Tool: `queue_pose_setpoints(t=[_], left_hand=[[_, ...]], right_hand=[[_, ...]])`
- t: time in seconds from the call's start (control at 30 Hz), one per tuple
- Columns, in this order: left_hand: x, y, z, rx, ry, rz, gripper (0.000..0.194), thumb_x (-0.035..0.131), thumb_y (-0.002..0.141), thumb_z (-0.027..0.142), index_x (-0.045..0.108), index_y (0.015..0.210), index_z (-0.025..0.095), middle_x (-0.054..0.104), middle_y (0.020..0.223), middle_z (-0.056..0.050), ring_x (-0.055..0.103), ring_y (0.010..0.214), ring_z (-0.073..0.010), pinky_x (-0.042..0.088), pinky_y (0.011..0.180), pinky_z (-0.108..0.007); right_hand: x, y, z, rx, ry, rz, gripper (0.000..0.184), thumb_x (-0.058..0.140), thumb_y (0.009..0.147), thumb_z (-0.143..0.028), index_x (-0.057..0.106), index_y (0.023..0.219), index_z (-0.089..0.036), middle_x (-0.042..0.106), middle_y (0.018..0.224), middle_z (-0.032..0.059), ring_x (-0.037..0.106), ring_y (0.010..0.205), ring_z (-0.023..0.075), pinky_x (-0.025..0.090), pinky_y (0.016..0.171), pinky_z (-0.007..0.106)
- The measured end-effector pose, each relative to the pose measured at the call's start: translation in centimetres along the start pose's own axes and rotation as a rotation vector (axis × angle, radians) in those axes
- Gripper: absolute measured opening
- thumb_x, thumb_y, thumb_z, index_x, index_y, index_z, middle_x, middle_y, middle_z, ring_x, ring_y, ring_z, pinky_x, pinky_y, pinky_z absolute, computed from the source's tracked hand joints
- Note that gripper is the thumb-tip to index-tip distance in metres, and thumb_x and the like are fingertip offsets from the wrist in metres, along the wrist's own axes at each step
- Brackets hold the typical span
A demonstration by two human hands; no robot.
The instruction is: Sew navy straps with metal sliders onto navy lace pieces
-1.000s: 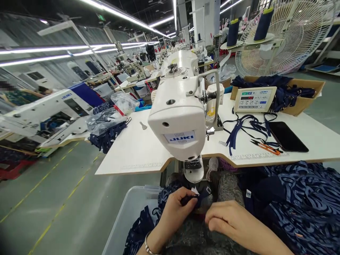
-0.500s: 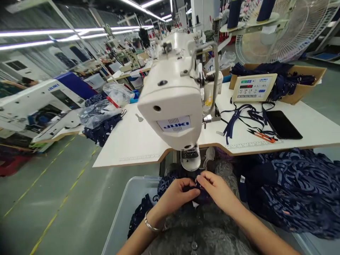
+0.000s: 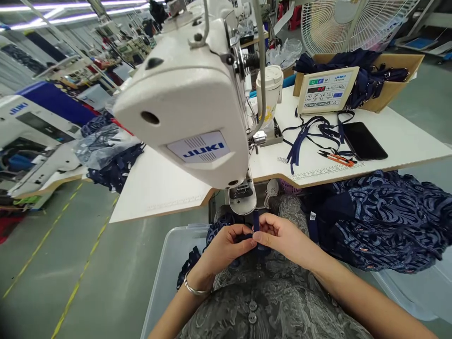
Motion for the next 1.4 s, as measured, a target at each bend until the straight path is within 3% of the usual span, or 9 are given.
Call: queue_pose_setpoints(t=[0.17,0.37,0.6,0.8,0.97,1.1,1.4], left_hand=[[0.0,-0.1,0.2,0.047,0.341,0.171,0.022,0.064,0.083,0.04,0.065,0.081,0.018,0.052,0.064,0.004,0.04,0.056,-0.0086,0.029,0.052,-0.021],[0.5,-0.7,0.3,0.217,0.532,0.276,0.011,0.066,0.084,0.03,0.064,0.085,0.019,0.06,0.078,0.001,0.05,0.063,-0.0099,0.035,0.053,-0.02],[1.4,-1.1,0.2,0.564,0.641,0.397,0.004,0.06,0.086,0.015,0.061,0.083,0.018,0.06,0.078,-0.002,0.059,0.072,-0.0131,0.044,0.06,-0.022],[1.8,-1.6,-0.2,0.813,0.908,0.551,0.01,0.055,0.09,0.011,0.062,0.094,0.018,0.065,0.08,-0.004,0.057,0.072,-0.0153,0.048,0.064,-0.028],[2.0,-2.2,-0.4,0.884,0.994,0.612,0.014,0.055,0.091,0.012,0.06,0.103,0.017,0.065,0.084,-0.005,0.058,0.071,-0.0151,0.05,0.065,-0.029],[1.9,-2.4,-0.6,0.88,0.99,0.626,0.01,0.056,0.09,0.011,0.059,0.099,0.017,0.063,0.084,-0.006,0.058,0.072,-0.0158,0.051,0.065,-0.028],[2.0,-2.3,-0.8,0.878,0.958,0.626,0.01,0.056,0.089,0.01,0.057,0.095,0.018,0.062,0.083,-0.005,0.057,0.073,-0.0159,0.05,0.065,-0.027]], right_hand=[[-0.2,-0.1,0.7,0.019,-0.07,0.082,0.023,0.06,0.087,-0.043,0.059,0.085,-0.021,0.052,0.074,-0.0024,0.047,0.068,0.0134,0.036,0.06,0.025],[0.0,-0.4,1.1,-0.151,-0.153,0.202,0.016,0.062,0.088,-0.038,0.066,0.082,-0.023,0.064,0.081,0.0,0.059,0.079,0.0172,0.045,0.071,0.027],[0.4,-0.5,1.5,-0.357,0.043,0.239,0.004,0.071,0.083,-0.027,0.068,0.081,-0.025,0.066,0.087,0.0004,0.063,0.082,0.016,0.052,0.071,0.024],[1.0,-0.6,2.6,-0.525,-0.034,0.266,0.007,0.069,0.085,-0.022,0.069,0.08,-0.026,0.067,0.086,0.0006,0.065,0.08,0.0154,0.054,0.07,0.024],[1.3,-0.7,2.8,-0.631,-0.201,0.331,0.012,0.07,0.084,-0.017,0.067,0.078,-0.026,0.069,0.085,0.0003,0.066,0.078,0.0163,0.055,0.072,0.028],[1.3,-1.0,2.8,-0.745,-0.294,0.364,0.016,0.068,0.084,-0.013,0.067,0.083,-0.028,0.07,0.084,0.0006,0.067,0.078,0.0184,0.057,0.071,0.031],[1.4,-1.4,1.9,-0.847,-0.424,0.394,0.02,0.063,0.084,-0.006,0.065,0.086,-0.026,0.07,0.084,0.001,0.066,0.079,0.0168,0.055,0.073,0.028]])
Point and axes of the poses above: each hand's wrist, its own y-axis towards the middle knuckle, its own x-axis out of the palm, z = x × y, the point moved 1 cm from there along y, towards the middle knuckle
